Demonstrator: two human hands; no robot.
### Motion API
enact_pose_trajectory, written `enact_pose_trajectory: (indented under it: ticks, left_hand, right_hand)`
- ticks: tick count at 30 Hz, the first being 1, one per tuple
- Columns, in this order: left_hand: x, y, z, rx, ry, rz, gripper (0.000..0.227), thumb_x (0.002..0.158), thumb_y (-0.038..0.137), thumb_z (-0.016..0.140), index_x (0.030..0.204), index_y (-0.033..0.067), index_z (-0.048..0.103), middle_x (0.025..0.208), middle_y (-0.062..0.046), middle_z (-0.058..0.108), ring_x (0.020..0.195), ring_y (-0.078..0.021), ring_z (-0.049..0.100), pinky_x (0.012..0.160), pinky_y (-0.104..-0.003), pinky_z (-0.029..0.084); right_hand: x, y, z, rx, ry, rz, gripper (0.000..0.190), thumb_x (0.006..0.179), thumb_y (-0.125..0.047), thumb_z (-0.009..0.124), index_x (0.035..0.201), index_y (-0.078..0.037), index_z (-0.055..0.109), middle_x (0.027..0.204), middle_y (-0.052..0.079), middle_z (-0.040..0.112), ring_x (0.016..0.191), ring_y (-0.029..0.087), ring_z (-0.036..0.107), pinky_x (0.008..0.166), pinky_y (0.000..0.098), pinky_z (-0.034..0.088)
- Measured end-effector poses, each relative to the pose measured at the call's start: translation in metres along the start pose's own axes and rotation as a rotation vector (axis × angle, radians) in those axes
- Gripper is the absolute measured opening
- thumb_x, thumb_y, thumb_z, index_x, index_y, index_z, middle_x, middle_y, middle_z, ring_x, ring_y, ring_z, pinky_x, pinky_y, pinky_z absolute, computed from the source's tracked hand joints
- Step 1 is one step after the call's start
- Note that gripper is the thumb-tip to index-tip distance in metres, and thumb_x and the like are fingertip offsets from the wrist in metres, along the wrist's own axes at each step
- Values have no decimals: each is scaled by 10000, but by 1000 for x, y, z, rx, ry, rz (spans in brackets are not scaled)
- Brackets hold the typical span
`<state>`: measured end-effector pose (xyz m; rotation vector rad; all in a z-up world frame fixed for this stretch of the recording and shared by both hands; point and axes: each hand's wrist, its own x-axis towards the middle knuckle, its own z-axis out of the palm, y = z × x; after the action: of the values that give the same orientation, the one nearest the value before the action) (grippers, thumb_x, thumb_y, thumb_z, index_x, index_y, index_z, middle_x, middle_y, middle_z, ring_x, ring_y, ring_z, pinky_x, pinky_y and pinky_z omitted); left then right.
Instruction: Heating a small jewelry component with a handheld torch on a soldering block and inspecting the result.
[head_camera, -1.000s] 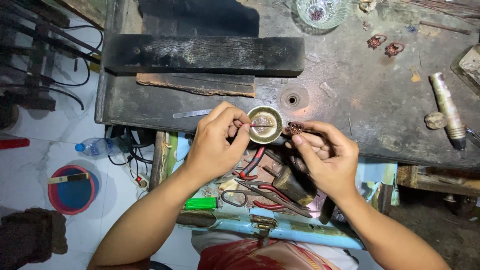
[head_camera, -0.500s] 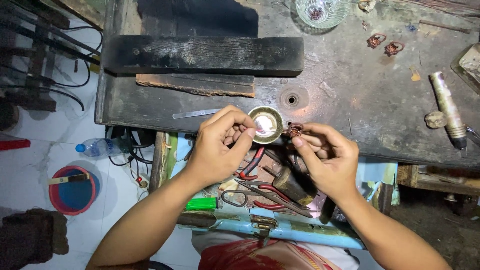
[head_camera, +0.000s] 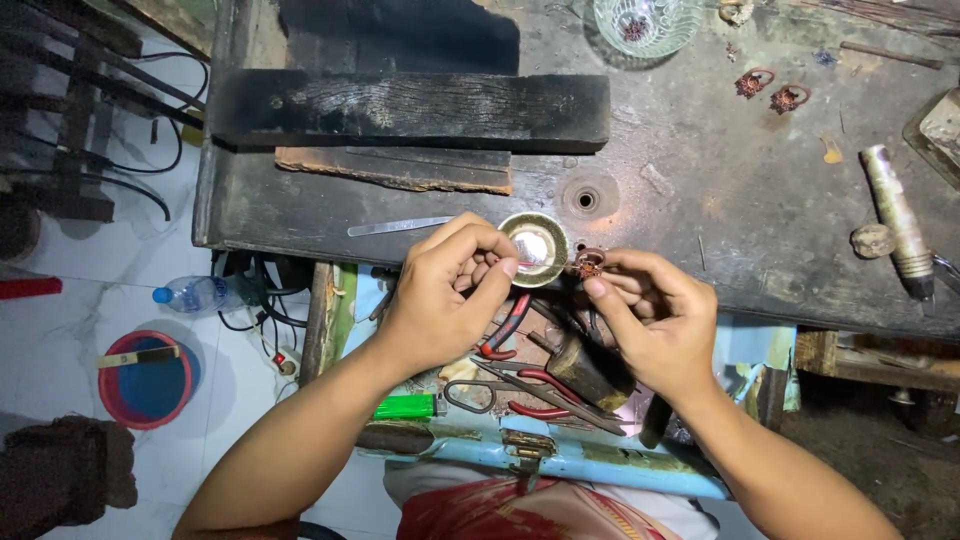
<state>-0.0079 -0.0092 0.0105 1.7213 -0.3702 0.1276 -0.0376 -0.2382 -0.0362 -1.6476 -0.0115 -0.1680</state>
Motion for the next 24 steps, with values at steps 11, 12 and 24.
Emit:
enact_pose_trajectory:
  ticks: [11, 12, 24]
  left_hand:
    - [1, 1, -1, 14, -8, -2, 62, 910, -44, 651, 911, 8, 685, 769, -97, 613, 512, -121, 518, 474, -245, 445]
    - [1, 1, -1, 14, -8, -2, 65, 913, -44, 649, 910, 10, 685, 771, -97, 614, 515, -119, 522, 477, -242, 447]
    - [2, 1, -2, 5, -18, -4, 71, 914, -47, 648, 913, 10, 689, 783, -95, 621, 525, -114, 518, 481, -236, 446]
  right_hand:
    - [0, -2, 2, -5, -10, -12, 204, 864, 104, 755, 1062, 123, 711, 949, 239, 750, 960, 308, 744, 802, 389, 642]
    - [0, -2, 1, -1, -11, -15, 200, 866, 105, 752, 1061, 124, 710, 951, 241, 749, 959, 311, 745, 802, 393, 643]
    - [0, 1, 0, 2, -18, -24, 184, 868, 104, 748, 1048, 128, 713, 928, 233, 753, 956, 288, 736, 800, 384, 641]
